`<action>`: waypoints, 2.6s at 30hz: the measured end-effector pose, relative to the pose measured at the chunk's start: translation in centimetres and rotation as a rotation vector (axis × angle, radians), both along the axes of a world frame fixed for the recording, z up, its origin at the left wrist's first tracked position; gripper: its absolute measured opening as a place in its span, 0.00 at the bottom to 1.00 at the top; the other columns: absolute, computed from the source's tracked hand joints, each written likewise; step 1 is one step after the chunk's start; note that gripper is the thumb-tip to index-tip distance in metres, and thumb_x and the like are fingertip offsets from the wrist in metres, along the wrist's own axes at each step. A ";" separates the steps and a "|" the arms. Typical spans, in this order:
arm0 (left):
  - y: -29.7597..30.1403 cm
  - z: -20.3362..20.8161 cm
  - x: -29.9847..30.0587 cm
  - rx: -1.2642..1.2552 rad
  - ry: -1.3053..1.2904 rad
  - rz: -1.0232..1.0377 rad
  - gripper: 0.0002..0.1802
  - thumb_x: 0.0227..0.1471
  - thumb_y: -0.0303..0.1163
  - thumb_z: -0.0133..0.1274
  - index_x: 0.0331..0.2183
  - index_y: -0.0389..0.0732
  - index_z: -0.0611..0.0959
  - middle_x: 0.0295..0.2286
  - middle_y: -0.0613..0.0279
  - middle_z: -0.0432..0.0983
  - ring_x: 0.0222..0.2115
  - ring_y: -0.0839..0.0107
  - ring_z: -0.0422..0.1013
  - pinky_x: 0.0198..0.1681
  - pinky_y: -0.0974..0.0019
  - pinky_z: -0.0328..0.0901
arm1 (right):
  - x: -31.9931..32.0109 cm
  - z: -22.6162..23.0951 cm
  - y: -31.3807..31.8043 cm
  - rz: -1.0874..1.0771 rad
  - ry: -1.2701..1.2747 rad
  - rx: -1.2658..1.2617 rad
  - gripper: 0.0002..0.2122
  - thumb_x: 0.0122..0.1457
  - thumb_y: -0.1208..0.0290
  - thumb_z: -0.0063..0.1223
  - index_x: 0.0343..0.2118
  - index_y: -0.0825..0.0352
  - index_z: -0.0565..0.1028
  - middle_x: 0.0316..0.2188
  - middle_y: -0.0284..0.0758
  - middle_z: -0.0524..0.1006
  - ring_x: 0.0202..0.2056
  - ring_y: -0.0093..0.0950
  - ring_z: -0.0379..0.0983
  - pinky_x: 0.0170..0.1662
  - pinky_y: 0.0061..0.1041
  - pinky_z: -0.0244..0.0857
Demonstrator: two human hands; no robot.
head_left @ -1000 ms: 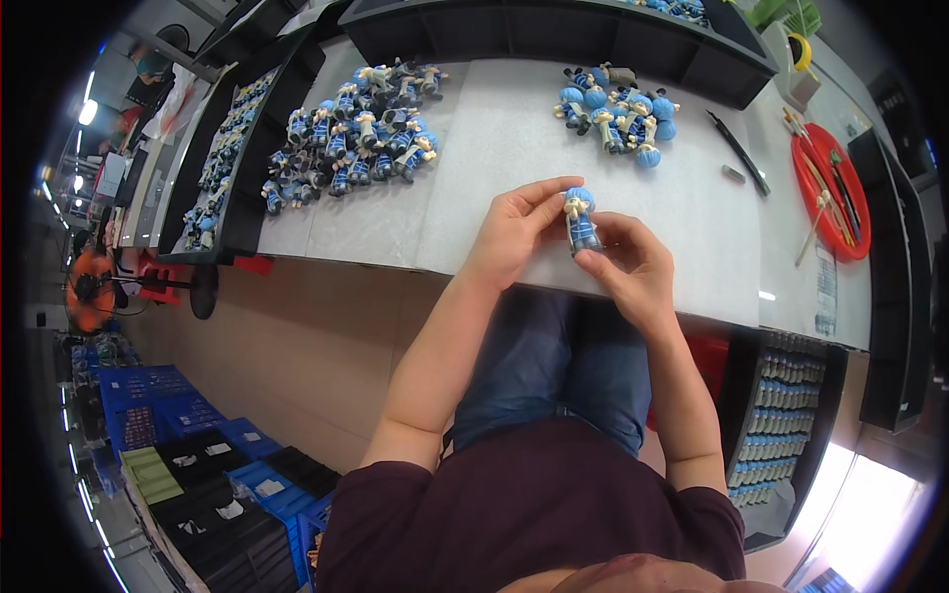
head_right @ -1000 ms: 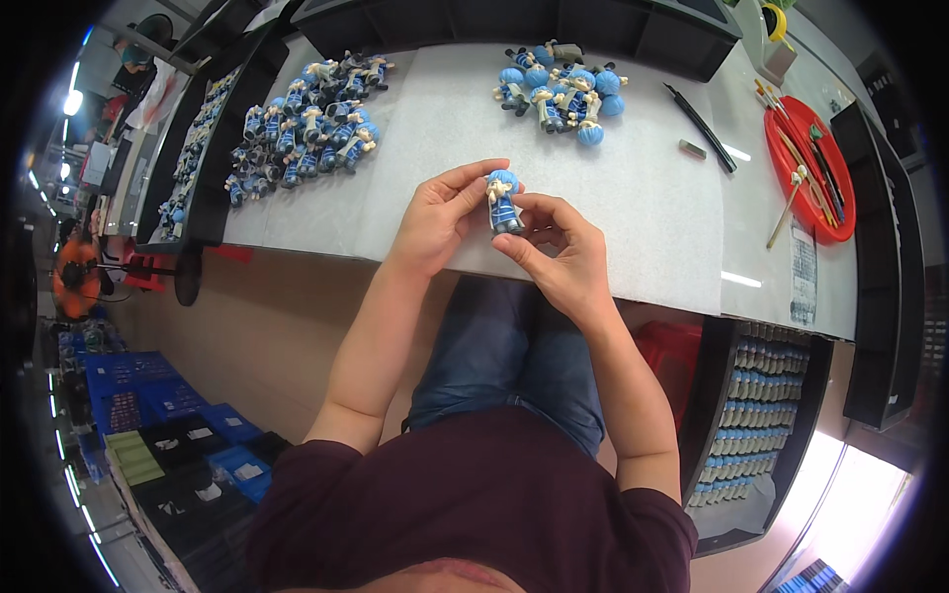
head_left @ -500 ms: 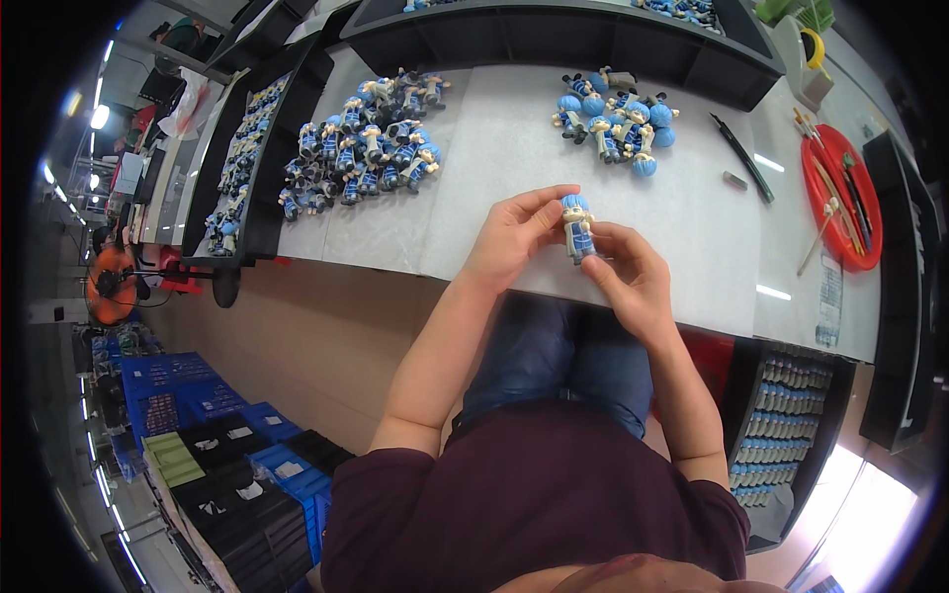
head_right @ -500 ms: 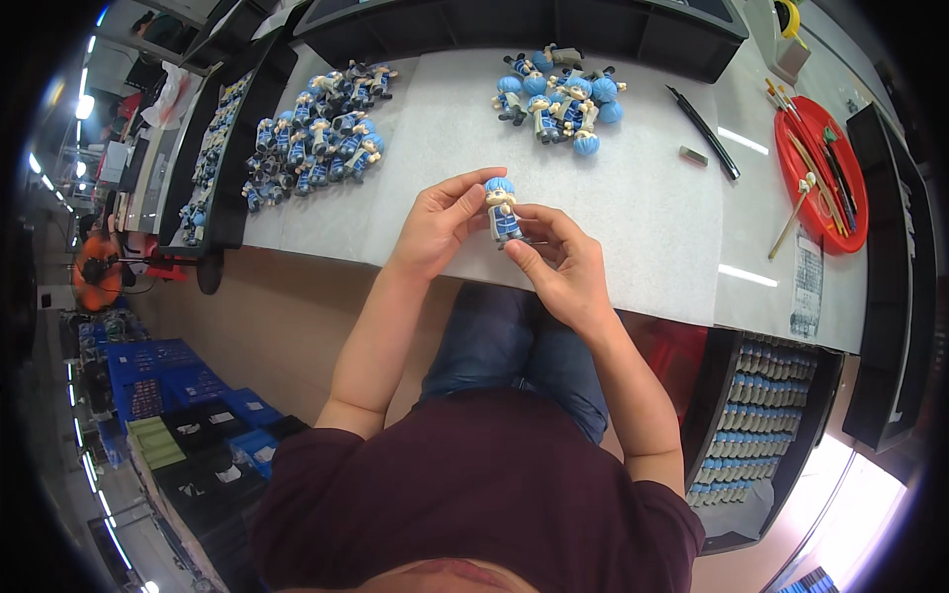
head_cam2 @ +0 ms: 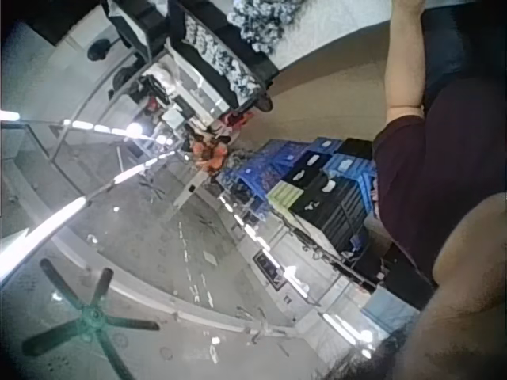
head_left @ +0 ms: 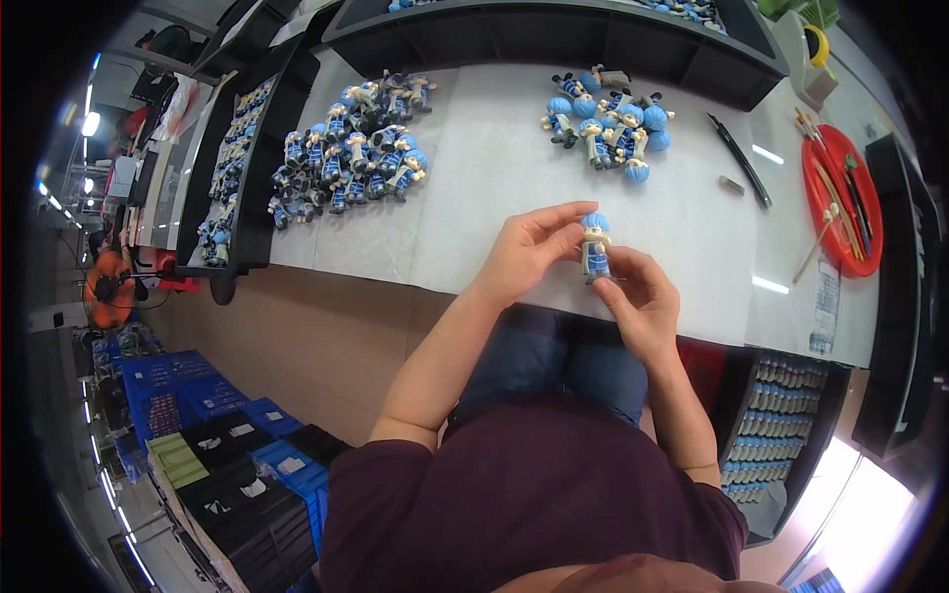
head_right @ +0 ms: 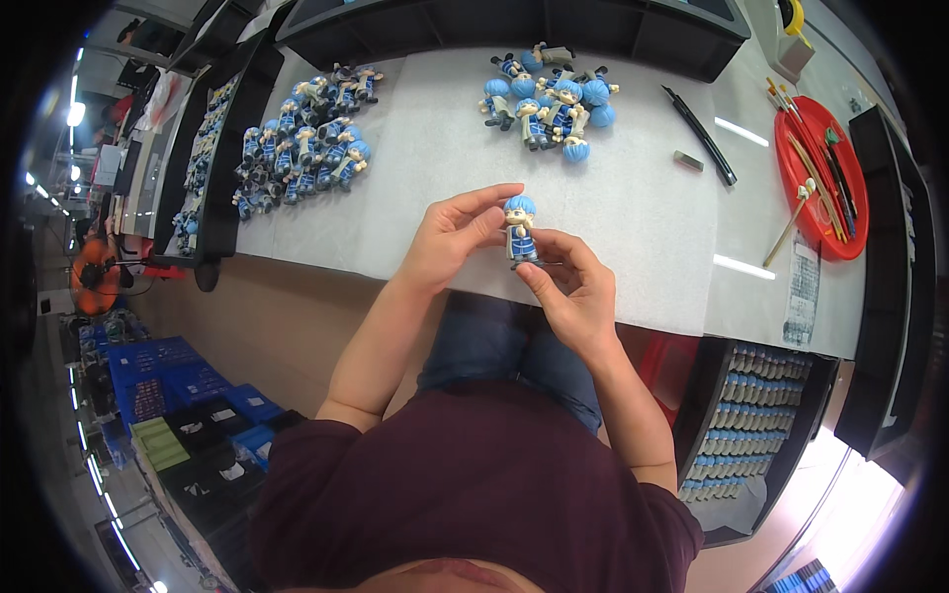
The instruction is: The person assembles small blue and white figurines by hand at a white table. They pick up a figurine body and a separate head, attach the head to the body, and then place the completed figurine into a black tray with rows of similar items. The process is repeated continuously throughout the video.
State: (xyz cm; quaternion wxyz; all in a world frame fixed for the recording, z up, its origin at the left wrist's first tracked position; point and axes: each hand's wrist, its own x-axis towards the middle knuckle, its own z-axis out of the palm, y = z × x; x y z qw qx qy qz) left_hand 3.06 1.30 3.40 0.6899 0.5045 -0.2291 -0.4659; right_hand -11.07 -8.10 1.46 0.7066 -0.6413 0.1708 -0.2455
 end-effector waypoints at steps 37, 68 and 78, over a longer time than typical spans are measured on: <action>-0.3 -0.4 -1.8 -0.090 -0.054 0.166 0.18 0.46 0.22 0.51 0.42 0.32 0.70 0.38 0.48 0.71 0.38 0.68 0.69 0.42 0.65 0.66 | -0.7 -0.5 0.2 -0.327 -0.143 -0.434 0.23 0.39 0.83 0.61 0.42 0.70 0.67 0.40 0.40 0.67 0.39 0.26 0.68 0.36 0.21 0.68; -8.9 0.0 -12.3 -0.166 -0.152 -0.295 0.20 0.44 0.12 0.41 0.43 0.32 0.69 0.41 0.49 0.68 0.46 0.63 0.64 0.50 0.63 0.59 | -14.6 0.2 -5.2 -0.573 0.034 -0.445 0.12 0.43 0.78 0.58 0.33 0.69 0.73 0.30 0.38 0.74 0.32 0.29 0.71 0.34 0.23 0.66; -12.5 -1.4 -16.4 -0.185 -1.352 -0.287 0.15 0.45 0.18 0.46 0.39 0.33 0.74 0.45 0.51 0.66 0.47 0.56 0.62 0.48 0.60 0.58 | -28.6 -3.0 -8.5 -1.214 0.217 -0.551 0.10 0.43 0.80 0.57 0.32 0.70 0.73 0.29 0.37 0.73 0.32 0.30 0.71 0.35 0.23 0.66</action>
